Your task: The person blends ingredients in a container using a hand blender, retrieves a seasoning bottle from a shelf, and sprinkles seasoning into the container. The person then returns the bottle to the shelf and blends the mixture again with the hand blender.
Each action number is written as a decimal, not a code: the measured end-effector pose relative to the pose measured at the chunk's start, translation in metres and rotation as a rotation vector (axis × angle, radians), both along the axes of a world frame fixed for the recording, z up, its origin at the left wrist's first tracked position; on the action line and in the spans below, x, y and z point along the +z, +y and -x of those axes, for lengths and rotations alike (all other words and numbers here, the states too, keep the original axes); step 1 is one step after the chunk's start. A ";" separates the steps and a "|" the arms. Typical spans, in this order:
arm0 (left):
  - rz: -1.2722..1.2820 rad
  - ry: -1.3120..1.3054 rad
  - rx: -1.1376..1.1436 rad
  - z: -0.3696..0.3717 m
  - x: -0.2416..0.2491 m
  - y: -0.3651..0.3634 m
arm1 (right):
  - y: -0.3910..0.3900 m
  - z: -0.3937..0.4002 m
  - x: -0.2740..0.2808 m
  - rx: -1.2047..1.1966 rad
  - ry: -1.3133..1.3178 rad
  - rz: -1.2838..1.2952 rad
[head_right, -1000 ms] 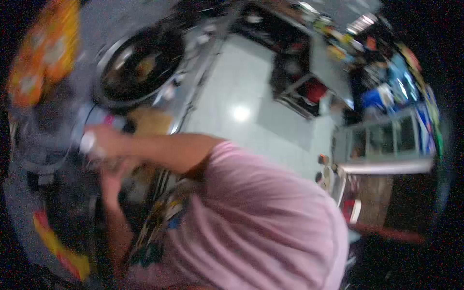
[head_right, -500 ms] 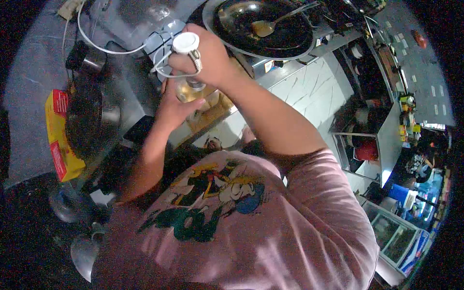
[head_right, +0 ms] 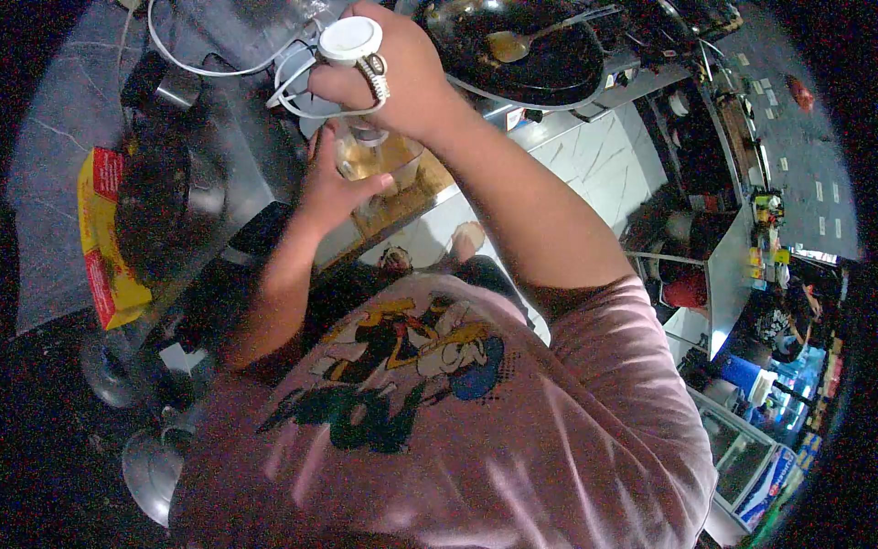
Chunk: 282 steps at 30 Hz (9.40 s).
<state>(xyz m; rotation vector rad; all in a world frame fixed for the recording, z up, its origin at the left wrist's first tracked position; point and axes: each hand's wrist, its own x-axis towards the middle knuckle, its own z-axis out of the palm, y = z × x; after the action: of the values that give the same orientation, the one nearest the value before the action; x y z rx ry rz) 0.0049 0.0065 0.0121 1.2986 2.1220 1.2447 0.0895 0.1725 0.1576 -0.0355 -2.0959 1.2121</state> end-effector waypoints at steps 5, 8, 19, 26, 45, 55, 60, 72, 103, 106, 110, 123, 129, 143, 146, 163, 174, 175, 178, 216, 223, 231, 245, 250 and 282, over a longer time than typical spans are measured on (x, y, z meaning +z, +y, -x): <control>0.036 -0.001 -0.018 0.002 0.005 0.000 | 0.001 0.003 0.002 -0.016 -0.016 -0.004; 0.010 -0.014 -0.027 0.002 0.004 0.000 | 0.001 0.005 0.001 -0.020 0.004 -0.024; -0.023 0.024 -0.039 0.005 -0.006 0.001 | -0.007 0.009 -0.057 -0.183 -0.179 -0.030; -0.022 -0.005 -0.059 0.005 -0.002 0.002 | -0.002 0.007 -0.027 -0.175 -0.132 -0.094; 0.039 -0.010 -0.016 0.004 0.002 -0.002 | 0.006 -0.008 -0.036 -0.170 -0.174 -0.085; 0.044 -0.050 -0.043 0.003 0.008 0.000 | -0.009 0.011 -0.026 0.034 -0.038 0.156; -0.016 -0.042 -0.039 0.004 -0.006 0.000 | -0.007 0.019 -0.071 -0.163 -0.119 -0.145; -0.037 0.003 -0.019 0.003 0.003 0.000 | 0.015 -0.025 -0.040 0.013 -0.114 0.041; 0.107 0.095 0.067 0.000 -0.022 0.001 | 0.029 -0.004 -0.024 -0.053 -0.085 -0.396; 0.033 0.067 -0.005 0.005 -0.025 -0.001 | 0.012 -0.016 -0.014 -0.103 -0.228 -0.048; 0.022 -0.030 -0.073 0.016 -0.050 -0.007 | 0.011 0.001 -0.058 -0.183 -0.067 -0.048; 0.006 0.046 -0.049 0.023 -0.051 -0.006 | -0.006 -0.022 -0.068 -0.162 -0.089 0.066; 0.078 -0.047 -0.014 0.014 -0.044 -0.002 | -0.006 -0.021 -0.073 -0.240 -0.151 0.074; -0.013 -0.067 0.015 0.042 -0.100 0.001 | -0.010 -0.024 -0.070 -0.213 -0.116 0.121; 0.121 -0.106 -0.017 0.029 -0.062 -0.003 | -0.011 -0.022 -0.074 -0.286 -0.122 0.027; 0.179 -0.012 -0.301 0.060 -0.065 -0.007 | -0.007 -0.004 -0.096 -0.290 0.078 -0.033; 0.132 0.064 -0.075 0.037 -0.060 -0.004 | -0.009 -0.023 -0.077 -0.287 -0.071 0.009; 0.136 0.065 -0.071 0.037 -0.058 -0.005 | -0.007 -0.022 -0.080 -0.308 -0.042 -0.028; 0.186 0.188 -0.027 0.023 -0.042 -0.007 | -0.006 -0.020 -0.081 -0.330 -0.079 0.027; 0.092 -0.015 -0.035 0.037 -0.068 -0.006 | -0.011 -0.017 -0.082 -0.283 -0.090 0.100; -0.057 -0.054 -0.163 -0.010 -0.002 0.003 | -0.007 -0.026 -0.075 -0.281 -0.166 0.236; -0.172 -0.356 -0.010 0.001 -0.036 -0.002 | 0.011 -0.010 -0.051 -0.235 -0.117 0.018; 0.005 -0.234 0.036 -0.002 -0.010 -0.004 | 0.008 0.002 -0.037 -0.269 -0.134 -0.128; -0.057 -0.188 0.020 0.001 -0.024 -0.002 | 0.009 0.000 -0.033 -0.238 -0.120 -0.154; -0.014 -0.113 0.037 -0.001 -0.010 -0.007 | 0.003 0.013 -0.004 0.004 -0.043 -0.051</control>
<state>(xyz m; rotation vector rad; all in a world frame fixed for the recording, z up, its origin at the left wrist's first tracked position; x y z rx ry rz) 0.0057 -0.0001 0.0023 1.1708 2.0709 1.3177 0.0768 0.1757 0.1541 -0.0342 -2.1643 1.1695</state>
